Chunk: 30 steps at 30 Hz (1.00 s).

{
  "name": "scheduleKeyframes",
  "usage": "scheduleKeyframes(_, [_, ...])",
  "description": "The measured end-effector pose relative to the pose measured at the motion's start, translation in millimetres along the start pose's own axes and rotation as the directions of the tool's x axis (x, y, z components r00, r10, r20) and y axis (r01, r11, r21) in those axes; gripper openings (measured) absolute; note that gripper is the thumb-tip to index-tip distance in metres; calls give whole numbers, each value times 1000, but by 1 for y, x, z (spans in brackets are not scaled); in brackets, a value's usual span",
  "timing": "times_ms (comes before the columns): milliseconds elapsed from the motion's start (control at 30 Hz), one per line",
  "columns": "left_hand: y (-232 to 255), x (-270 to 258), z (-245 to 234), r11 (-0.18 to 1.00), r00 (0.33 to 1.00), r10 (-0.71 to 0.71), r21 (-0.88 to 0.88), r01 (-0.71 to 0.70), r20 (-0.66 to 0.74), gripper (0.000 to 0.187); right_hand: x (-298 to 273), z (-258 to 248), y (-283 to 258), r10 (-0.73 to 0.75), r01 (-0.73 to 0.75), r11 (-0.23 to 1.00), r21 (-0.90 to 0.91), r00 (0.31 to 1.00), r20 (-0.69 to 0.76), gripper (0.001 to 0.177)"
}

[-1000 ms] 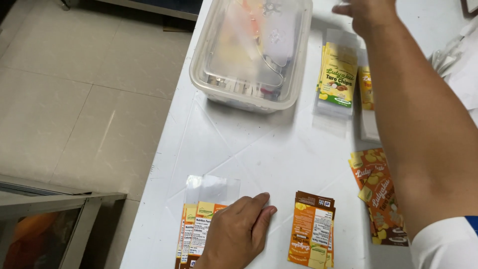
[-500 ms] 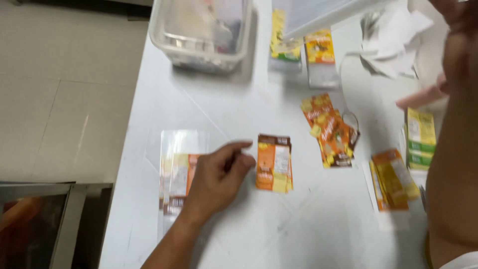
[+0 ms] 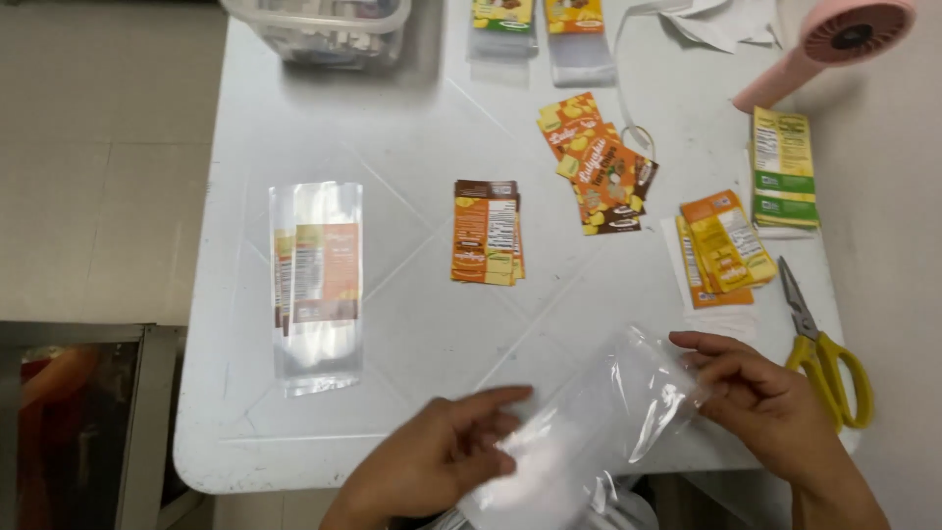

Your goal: A person sorts through product labels and applies them to clear plastic bags on a work table.

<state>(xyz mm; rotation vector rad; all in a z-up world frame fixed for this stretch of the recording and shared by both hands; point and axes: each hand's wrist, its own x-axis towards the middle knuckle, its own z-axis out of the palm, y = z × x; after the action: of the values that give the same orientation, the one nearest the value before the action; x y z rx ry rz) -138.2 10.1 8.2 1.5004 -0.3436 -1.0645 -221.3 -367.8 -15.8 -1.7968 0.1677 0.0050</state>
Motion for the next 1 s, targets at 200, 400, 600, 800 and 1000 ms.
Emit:
scheduleKeyframes(200, [15, 21, 7, 743, 914, 352, 654, -140, -204, 57, -4, -8, -14, 327, -333, 928, -165, 943, -64, 36])
scheduleKeyframes(400, [-13, 39, 48, 544, 926, 375, 820, -181, -45, 101, 2, 16, -5, 439, -449, 839, -306, 892, -107, 52])
scheduleKeyframes(600, [-21, 38, 57, 475, 842, 531, 857, -202, -96, 84, -7, -1, -2, 243, -263, 961, -88, 951, -191, 15])
scheduleKeyframes(800, [-25, 34, 48, 473, 768, 635, 828, -300, -85, 78, -13, -23, 33, 516, -526, 839, 143, 851, 98, 40])
scheduleKeyframes(1000, [-17, 30, 41, 386, 795, 606, 864, -322, 26, 73, -5, -3, 4, 527, -521, 850, -80, 831, 179, 12])
